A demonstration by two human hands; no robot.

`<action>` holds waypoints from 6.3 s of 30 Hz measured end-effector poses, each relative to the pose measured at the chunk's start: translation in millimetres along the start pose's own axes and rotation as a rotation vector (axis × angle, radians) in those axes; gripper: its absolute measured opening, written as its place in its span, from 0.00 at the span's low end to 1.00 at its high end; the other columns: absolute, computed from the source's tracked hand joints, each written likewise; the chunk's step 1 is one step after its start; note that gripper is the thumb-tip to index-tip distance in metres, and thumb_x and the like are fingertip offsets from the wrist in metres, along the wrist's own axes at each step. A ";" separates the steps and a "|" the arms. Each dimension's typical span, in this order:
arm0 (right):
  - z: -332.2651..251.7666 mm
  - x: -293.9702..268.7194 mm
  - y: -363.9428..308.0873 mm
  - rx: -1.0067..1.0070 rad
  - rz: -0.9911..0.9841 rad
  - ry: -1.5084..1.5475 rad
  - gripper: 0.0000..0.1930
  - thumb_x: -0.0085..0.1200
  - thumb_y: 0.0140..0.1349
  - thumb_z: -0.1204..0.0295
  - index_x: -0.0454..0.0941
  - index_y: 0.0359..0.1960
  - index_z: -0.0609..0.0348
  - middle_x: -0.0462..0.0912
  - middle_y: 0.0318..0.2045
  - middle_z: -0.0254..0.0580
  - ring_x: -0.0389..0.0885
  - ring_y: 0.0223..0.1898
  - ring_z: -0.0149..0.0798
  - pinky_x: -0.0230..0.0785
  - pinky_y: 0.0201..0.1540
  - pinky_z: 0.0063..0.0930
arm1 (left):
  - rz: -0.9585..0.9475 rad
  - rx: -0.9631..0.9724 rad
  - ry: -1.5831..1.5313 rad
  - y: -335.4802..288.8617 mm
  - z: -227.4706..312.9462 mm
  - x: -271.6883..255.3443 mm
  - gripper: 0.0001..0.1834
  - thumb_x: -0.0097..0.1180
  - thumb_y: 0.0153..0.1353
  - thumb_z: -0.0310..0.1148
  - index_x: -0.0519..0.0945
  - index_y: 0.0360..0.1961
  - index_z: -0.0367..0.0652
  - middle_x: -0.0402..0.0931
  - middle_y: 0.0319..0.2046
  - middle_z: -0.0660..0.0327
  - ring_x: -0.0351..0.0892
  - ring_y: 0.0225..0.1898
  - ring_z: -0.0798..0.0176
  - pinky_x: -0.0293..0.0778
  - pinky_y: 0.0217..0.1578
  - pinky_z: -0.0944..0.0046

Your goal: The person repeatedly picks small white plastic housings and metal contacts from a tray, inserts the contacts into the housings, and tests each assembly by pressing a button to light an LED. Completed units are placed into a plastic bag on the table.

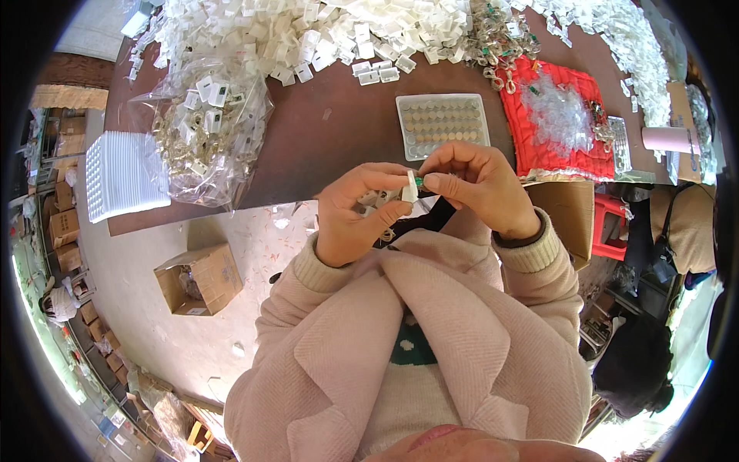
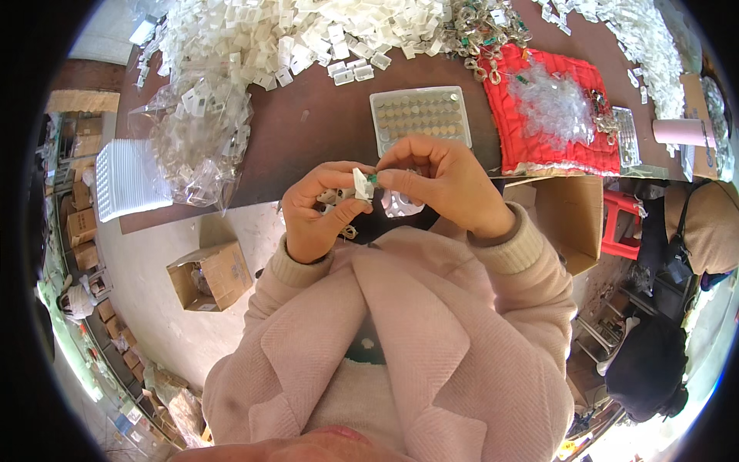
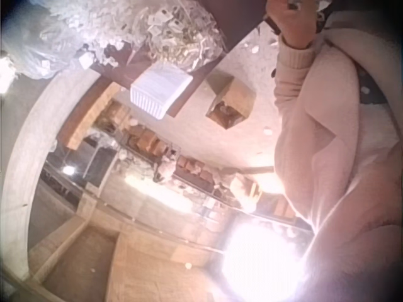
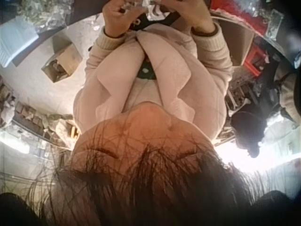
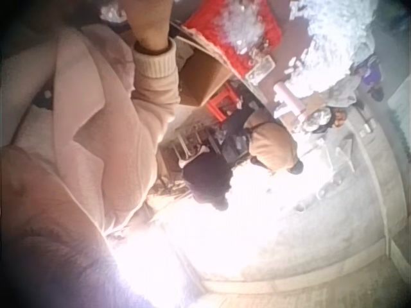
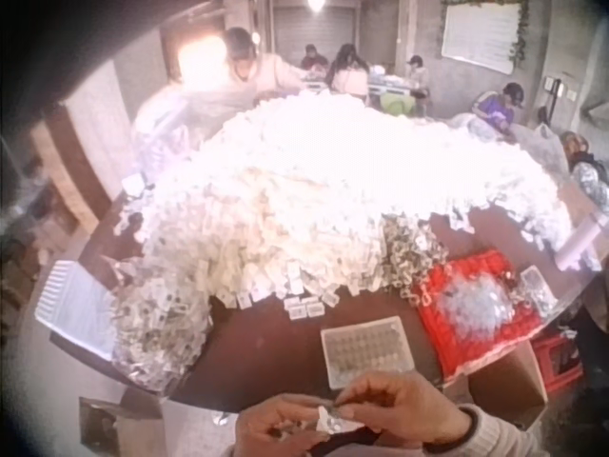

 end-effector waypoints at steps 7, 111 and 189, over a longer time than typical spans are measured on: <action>-4.9 -3.4 -2.4 -0.110 0.117 -0.127 0.07 0.61 0.62 0.81 0.82 0.42 0.64 0.82 0.31 0.30 0.75 0.28 0.19 0.67 0.31 0.14 | 0.082 -0.001 -0.132 -2.6 -10.4 -12.0 0.13 0.64 0.62 0.23 0.81 0.48 0.35 0.82 0.47 0.52 0.82 0.36 0.66 0.79 0.36 0.72; -11.0 -21.3 22.1 -0.540 0.577 -1.179 0.07 0.65 0.56 0.77 0.84 0.37 0.54 0.84 0.36 0.42 0.84 0.34 0.47 0.76 0.34 0.34 | 0.396 -0.299 -0.709 -16.7 -72.4 -14.2 0.09 0.61 0.66 0.24 0.77 0.47 0.40 0.84 0.43 0.45 0.78 0.27 0.69 0.72 0.25 0.73; 14.7 11.6 25.1 -0.145 0.131 0.097 0.15 0.57 0.69 0.70 0.79 0.52 0.67 0.84 0.37 0.37 0.79 0.37 0.26 0.72 0.40 0.21 | 0.225 -0.403 -0.898 -17.4 -63.5 5.9 0.11 0.60 0.66 0.27 0.78 0.48 0.37 0.83 0.44 0.52 0.85 0.44 0.62 0.82 0.44 0.67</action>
Point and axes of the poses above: each hand's wrist, its own y-axis towards the middle knuckle, its own x-axis out of the palm, z = x × y, the point moved 9 cm from there along y, towards the middle knuckle
